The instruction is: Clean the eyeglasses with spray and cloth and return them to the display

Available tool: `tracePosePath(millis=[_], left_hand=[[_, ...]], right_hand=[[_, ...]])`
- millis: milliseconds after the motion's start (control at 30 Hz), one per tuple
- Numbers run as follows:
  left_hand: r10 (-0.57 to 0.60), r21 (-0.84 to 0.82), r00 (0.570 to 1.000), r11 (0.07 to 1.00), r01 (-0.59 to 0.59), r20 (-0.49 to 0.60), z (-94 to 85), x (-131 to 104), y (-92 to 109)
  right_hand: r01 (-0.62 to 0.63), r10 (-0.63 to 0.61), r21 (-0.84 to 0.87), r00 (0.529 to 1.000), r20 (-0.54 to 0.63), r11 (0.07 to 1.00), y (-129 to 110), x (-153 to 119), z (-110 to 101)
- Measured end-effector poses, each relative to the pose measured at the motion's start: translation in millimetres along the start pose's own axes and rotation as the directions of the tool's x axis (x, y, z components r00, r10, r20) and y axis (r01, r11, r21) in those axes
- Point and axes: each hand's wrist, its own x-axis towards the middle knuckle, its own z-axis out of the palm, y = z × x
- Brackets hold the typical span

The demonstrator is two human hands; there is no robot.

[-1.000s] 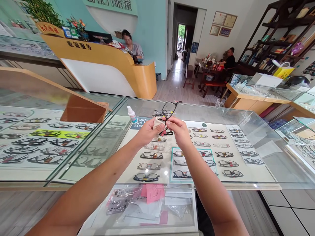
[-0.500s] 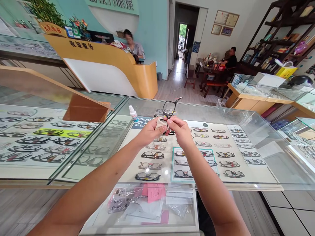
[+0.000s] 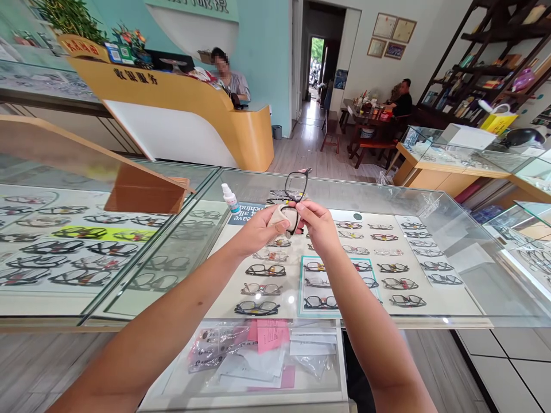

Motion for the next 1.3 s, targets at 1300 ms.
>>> tracePosePath(millis=[1300], left_hand=[[-0.132,-0.111,0.989,0.986,0.124,-0.071,11.2,0.7,-4.2]], right_hand=[[0.008,-0.009,-0.022,1.0,-0.004,1.0,5.8,-8.8,15.7]])
